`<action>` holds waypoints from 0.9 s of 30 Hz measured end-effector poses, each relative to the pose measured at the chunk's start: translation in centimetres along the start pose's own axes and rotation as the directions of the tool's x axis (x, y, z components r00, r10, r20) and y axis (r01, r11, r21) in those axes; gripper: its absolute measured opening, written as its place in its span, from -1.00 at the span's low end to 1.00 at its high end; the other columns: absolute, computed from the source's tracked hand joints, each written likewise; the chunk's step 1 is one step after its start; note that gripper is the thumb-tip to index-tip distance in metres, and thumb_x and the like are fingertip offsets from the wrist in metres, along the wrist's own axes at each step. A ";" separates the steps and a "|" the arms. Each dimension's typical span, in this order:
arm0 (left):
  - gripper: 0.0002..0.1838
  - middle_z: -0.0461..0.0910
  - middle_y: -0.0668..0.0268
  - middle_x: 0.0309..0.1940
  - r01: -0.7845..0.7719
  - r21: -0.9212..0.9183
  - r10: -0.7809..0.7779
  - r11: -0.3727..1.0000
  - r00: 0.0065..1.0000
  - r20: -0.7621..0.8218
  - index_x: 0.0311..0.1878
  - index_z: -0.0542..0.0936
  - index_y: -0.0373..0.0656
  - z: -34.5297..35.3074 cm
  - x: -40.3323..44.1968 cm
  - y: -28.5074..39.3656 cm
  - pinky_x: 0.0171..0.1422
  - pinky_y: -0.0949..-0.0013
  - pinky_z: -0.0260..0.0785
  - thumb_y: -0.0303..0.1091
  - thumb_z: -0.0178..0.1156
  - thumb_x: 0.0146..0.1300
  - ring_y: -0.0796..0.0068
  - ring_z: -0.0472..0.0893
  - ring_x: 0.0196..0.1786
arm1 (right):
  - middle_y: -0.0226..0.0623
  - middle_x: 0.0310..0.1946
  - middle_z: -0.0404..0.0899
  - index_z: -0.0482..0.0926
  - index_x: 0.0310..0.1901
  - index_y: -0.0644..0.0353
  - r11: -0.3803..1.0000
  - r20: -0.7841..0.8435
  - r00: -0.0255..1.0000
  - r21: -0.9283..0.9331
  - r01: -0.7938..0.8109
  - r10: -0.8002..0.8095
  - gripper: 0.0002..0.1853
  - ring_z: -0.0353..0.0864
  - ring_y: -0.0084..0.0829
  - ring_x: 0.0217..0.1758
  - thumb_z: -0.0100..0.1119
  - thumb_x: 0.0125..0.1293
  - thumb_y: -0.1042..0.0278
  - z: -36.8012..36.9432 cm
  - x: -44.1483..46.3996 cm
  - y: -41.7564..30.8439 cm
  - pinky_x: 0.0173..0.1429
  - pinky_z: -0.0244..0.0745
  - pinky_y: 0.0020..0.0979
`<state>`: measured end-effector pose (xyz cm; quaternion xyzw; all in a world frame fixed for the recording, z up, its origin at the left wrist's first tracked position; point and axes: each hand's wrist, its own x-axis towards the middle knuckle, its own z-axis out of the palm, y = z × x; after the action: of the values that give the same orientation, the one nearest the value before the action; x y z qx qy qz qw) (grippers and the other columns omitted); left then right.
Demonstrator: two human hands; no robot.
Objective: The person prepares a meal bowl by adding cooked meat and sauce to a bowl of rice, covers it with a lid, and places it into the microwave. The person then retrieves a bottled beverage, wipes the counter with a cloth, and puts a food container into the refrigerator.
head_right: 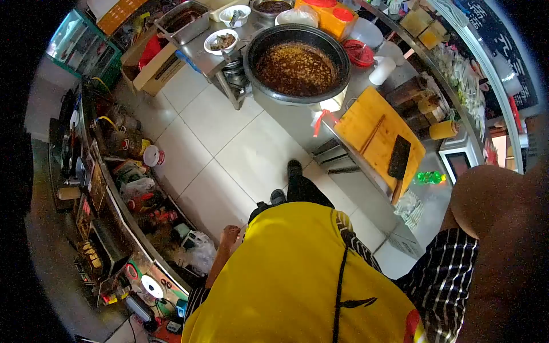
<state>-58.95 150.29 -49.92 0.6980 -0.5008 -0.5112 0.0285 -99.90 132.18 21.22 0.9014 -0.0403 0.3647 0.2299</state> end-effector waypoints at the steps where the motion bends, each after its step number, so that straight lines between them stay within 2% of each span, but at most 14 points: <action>1: -0.68 0.68 0.14 -0.18 -0.003 0.029 0.003 1.000 1.000 0.010 -0.12 0.64 -0.16 0.0 0.8 0.6 -0.04 0.22 0.51 -0.13 0.20 0.19 0.19 0.67 -0.13 | -0.19 -0.19 0.60 0.53 0.02 0.29 1.000 -0.010 1.000 -0.004 0.004 -0.004 -0.74 0.56 -0.48 -0.26 0.11 0.37 0.35 0.3 -0.5 0.4 -0.22 0.46 -0.51; 2: -0.66 0.69 0.15 -0.22 -0.007 0.058 0.005 0.998 1.000 0.021 -0.10 0.63 -0.17 -0.2 1.3 1.8 -0.06 0.23 0.51 -0.12 0.22 0.19 0.20 0.68 -0.18 | -0.19 -0.19 0.60 0.53 0.02 0.29 1.000 -0.025 1.000 -0.011 -0.012 0.011 -0.74 0.56 -0.49 -0.26 0.11 0.38 0.36 0.5 -1.1 0.8 -0.23 0.45 -0.52; 4: -0.62 0.70 0.17 -0.28 0.154 -0.105 -0.158 0.982 0.987 -0.030 -0.08 0.62 -0.18 -0.4 0.7 3.2 -0.10 0.24 0.52 -0.10 0.26 0.16 0.23 0.69 -0.26 | -0.20 -0.20 0.61 0.54 0.01 0.29 0.996 -0.074 0.994 -0.020 -0.083 0.081 -0.75 0.56 -0.51 -0.27 0.10 0.38 0.36 1.2 -3.2 2.3 -0.24 0.45 -0.53; 7: -0.77 0.70 0.18 -0.34 0.105 -0.349 -0.139 0.931 0.987 -0.074 -0.11 0.61 -0.19 -2.6 1.1 7.1 -0.14 0.31 0.51 -0.30 0.22 0.21 0.29 0.68 -0.28 | -0.22 -0.21 0.61 0.55 -0.01 0.29 0.940 -0.179 0.931 -0.063 -0.334 0.319 -0.77 0.56 -0.54 -0.29 0.09 0.40 0.37 3.0 -8.8 4.9 -0.27 0.45 -0.56; 8: -0.80 0.70 0.19 -0.35 0.085 -0.421 -0.133 0.903 0.987 -0.085 -0.12 0.61 -0.19 -3.6 1.5 9.3 -0.15 0.33 0.51 -0.35 0.20 0.22 0.31 0.68 -0.28 | -0.22 -0.22 0.61 0.56 -0.01 0.29 0.861 -0.208 0.851 -0.065 -0.504 0.483 -0.77 0.56 -0.54 -0.29 0.09 0.40 0.37 4.1 -11.8 6.0 -0.28 0.45 -0.56; 10: -0.86 0.68 0.19 -0.39 -0.030 -0.352 -0.045 0.935 0.978 -0.202 -0.17 0.60 -0.27 -5.2 3.7 11.2 -0.16 0.38 0.50 -0.44 0.15 0.25 0.37 0.67 -0.26 | -0.23 -0.22 0.61 0.56 -0.02 0.29 0.570 -0.211 0.563 -0.034 -0.821 0.799 -0.78 0.56 -0.56 -0.30 0.08 0.41 0.38 7.3 -18.8 8.7 -0.29 0.45 -0.58; 11: -0.84 0.68 0.20 -0.39 -0.101 -0.274 0.022 0.956 0.961 -0.276 -0.17 0.60 -0.29 -6.2 4.8 12.6 -0.16 0.39 0.49 -0.43 0.16 0.25 0.41 0.67 -0.26 | -0.31 -0.27 0.62 0.60 -0.07 0.26 0.384 -0.124 0.375 0.060 -0.921 0.919 -0.83 0.54 -0.60 -0.28 0.13 0.38 0.42 8.8 -22.4 10.0 -0.25 0.43 -0.58; 12: -0.83 0.67 0.20 -0.40 -0.164 -0.186 0.093 0.969 0.936 -0.341 -0.16 0.60 -0.31 -7.2 5.9 14.3 -0.15 0.40 0.49 -0.43 0.17 0.25 0.44 0.66 -0.26 | -0.29 -0.28 0.62 0.61 -0.09 0.28 0.143 -0.056 0.141 0.037 -0.989 0.988 -0.84 0.53 -0.58 -0.28 0.14 0.37 0.43 10.8 -25.7 11.0 -0.20 0.44 -0.54; 16: -0.77 0.67 0.24 -0.31 -0.244 -0.334 0.140 0.910 0.942 -0.306 -0.09 0.60 -0.34 -14.0 8.2 31.9 -0.11 0.45 0.45 -0.38 0.14 0.32 0.51 0.61 -0.24 | -0.12 -0.22 0.60 0.57 0.00 0.34 -0.243 0.026 -0.250 -0.163 -0.956 0.968 -0.60 0.58 -0.44 -0.22 0.13 0.40 0.12 18.6 -42.2 11.8 -0.08 0.48 -0.38; 18: -0.74 0.66 0.28 -0.24 -0.276 -0.437 0.165 0.856 0.948 -0.274 -0.03 0.60 -0.32 -16.1 10.9 39.0 -0.08 0.50 0.41 -0.33 0.08 0.39 0.54 0.59 -0.21 | -0.10 -0.15 0.61 0.55 0.06 0.33 -0.326 0.060 -0.332 -0.085 -0.941 0.941 -0.52 0.60 -0.36 -0.16 0.07 0.41 0.01 21.7 -48.8 11.2 -0.02 0.48 -0.35; 19: -0.64 0.64 0.31 -0.15 -0.252 -0.449 0.163 0.857 0.960 -0.226 0.04 0.58 -0.30 -16.9 12.4 42.2 -0.03 0.47 0.36 -0.19 0.06 0.42 0.55 0.55 -0.12 | -0.09 -0.11 0.61 0.54 0.08 0.32 -0.369 0.079 -0.372 -0.046 -0.928 0.925 -0.48 0.61 -0.32 -0.12 0.04 0.42 -0.05 22.7 -50.9 11.4 0.00 0.48 -0.33; 22: -0.45 0.61 0.31 -0.11 -0.301 -0.494 0.182 0.816 0.944 -0.274 0.20 0.49 -0.27 -18.3 17.0 50.5 -0.03 0.43 0.35 0.04 -0.02 0.45 0.55 0.53 -0.13 | -0.10 -0.02 0.61 0.51 0.13 0.32 -0.650 0.224 -0.611 0.215 -0.729 0.759 -0.44 0.58 -0.25 -0.01 -0.01 0.44 -0.08 25.2 -52.6 13.3 0.12 0.43 -0.30; 24: -0.38 0.60 0.30 -0.09 -0.289 -0.538 0.146 0.792 0.945 -0.293 0.26 0.44 -0.27 -18.9 20.4 53.7 -0.03 0.41 0.35 0.10 -0.03 0.43 0.52 0.52 -0.14 | -0.14 -0.03 0.61 0.51 0.13 0.33 -0.595 0.219 -0.557 0.201 -0.778 0.801 -0.44 0.56 -0.24 0.00 -0.01 0.44 -0.08 27.3 -55.4 14.8 0.15 0.40 -0.30; 27: -0.47 0.58 0.34 -0.18 -0.284 -0.575 0.054 0.768 0.922 -0.384 0.14 0.49 -0.34 -18.8 22.3 56.9 -0.02 0.46 0.31 0.00 -0.01 0.46 0.55 0.48 -0.12 | -0.15 -0.10 0.61 0.53 0.09 0.35 -0.586 0.225 -0.542 0.258 -0.768 0.809 -0.44 0.53 -0.27 -0.01 0.00 0.44 -0.09 28.6 -55.2 16.5 0.15 0.38 -0.30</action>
<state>-83.62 96.87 -24.88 0.6791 -0.3535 -0.5116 0.3900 -125.91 99.57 -27.70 0.3842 -0.7340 0.4298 -0.3590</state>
